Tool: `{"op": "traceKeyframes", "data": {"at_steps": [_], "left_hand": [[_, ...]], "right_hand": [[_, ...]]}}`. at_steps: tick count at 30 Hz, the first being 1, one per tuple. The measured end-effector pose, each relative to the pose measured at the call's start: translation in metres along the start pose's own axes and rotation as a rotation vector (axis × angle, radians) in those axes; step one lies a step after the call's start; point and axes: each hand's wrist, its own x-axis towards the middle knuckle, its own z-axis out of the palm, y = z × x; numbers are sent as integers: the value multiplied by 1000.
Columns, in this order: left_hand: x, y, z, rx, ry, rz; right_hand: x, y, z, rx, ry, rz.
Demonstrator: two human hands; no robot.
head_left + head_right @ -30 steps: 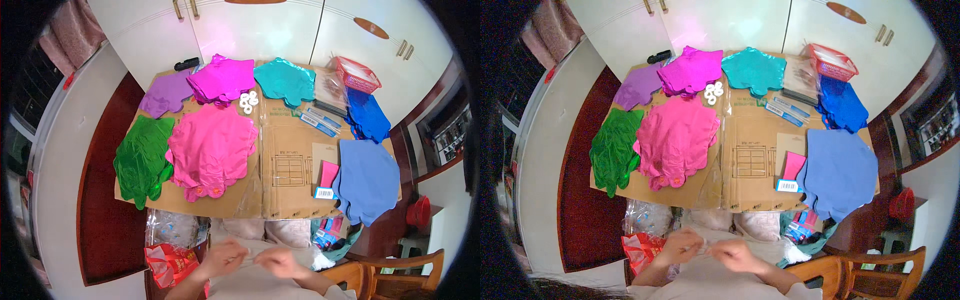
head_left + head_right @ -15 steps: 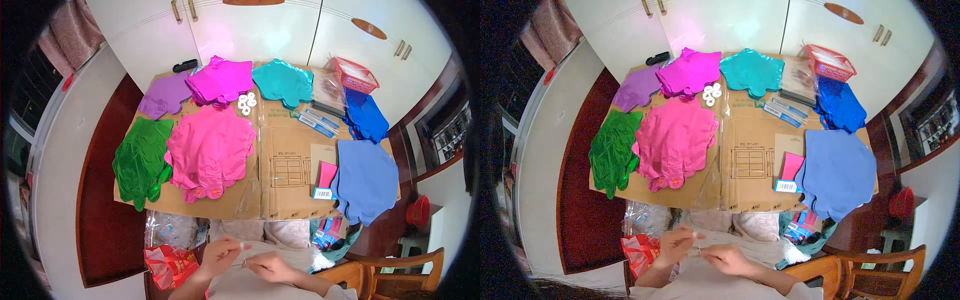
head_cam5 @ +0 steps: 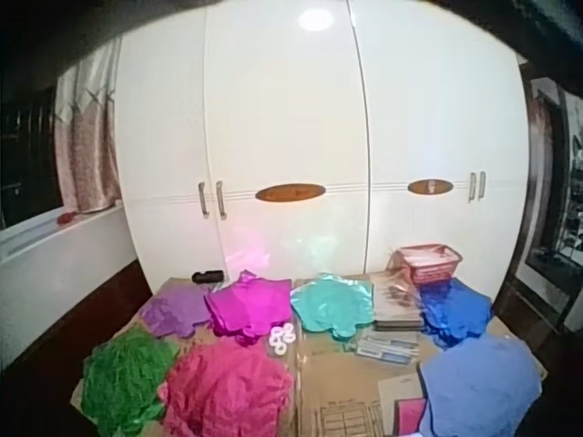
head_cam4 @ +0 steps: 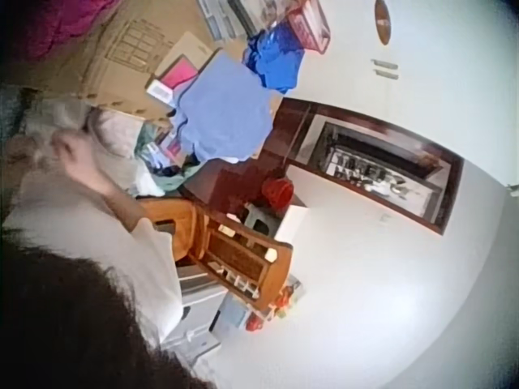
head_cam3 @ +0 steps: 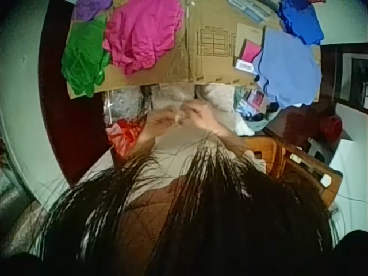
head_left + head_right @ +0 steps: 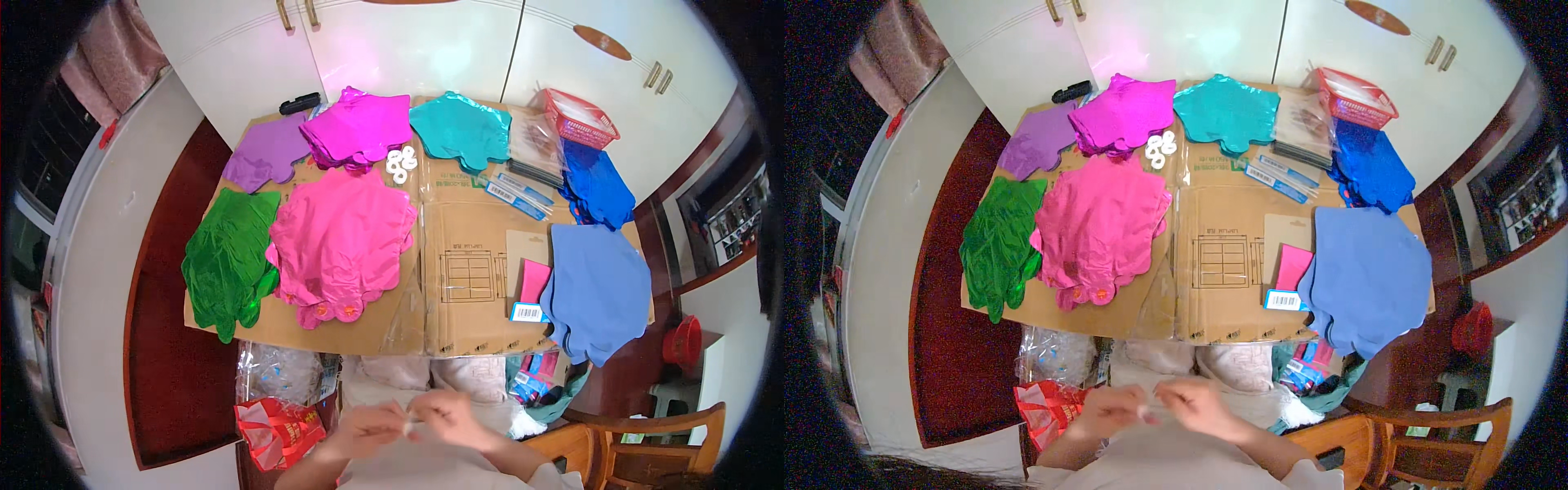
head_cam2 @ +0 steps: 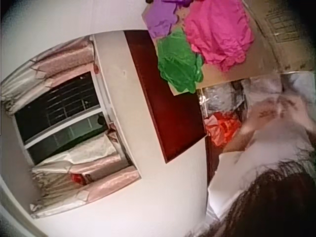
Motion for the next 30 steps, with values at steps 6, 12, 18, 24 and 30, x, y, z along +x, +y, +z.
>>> {"op": "traceKeyframes", "data": {"at_steps": [6,12,18,24,30], "left_hand": [[14,1,1,223,-68,259],[11,-2,1,471,54,186],[12,4,1,241,62,145],[7,18,-2,108,-87,150],[18,-9,1,675,241,218]], "right_hand": [[1,-11,-10,205,37,-14],[-4,-16,-7,19,-182,-152],[2,-8,-1,72,-53,16],[6,0,-6,4,131,-10],[-6,-23,-1,-89,-56,-47]]}}
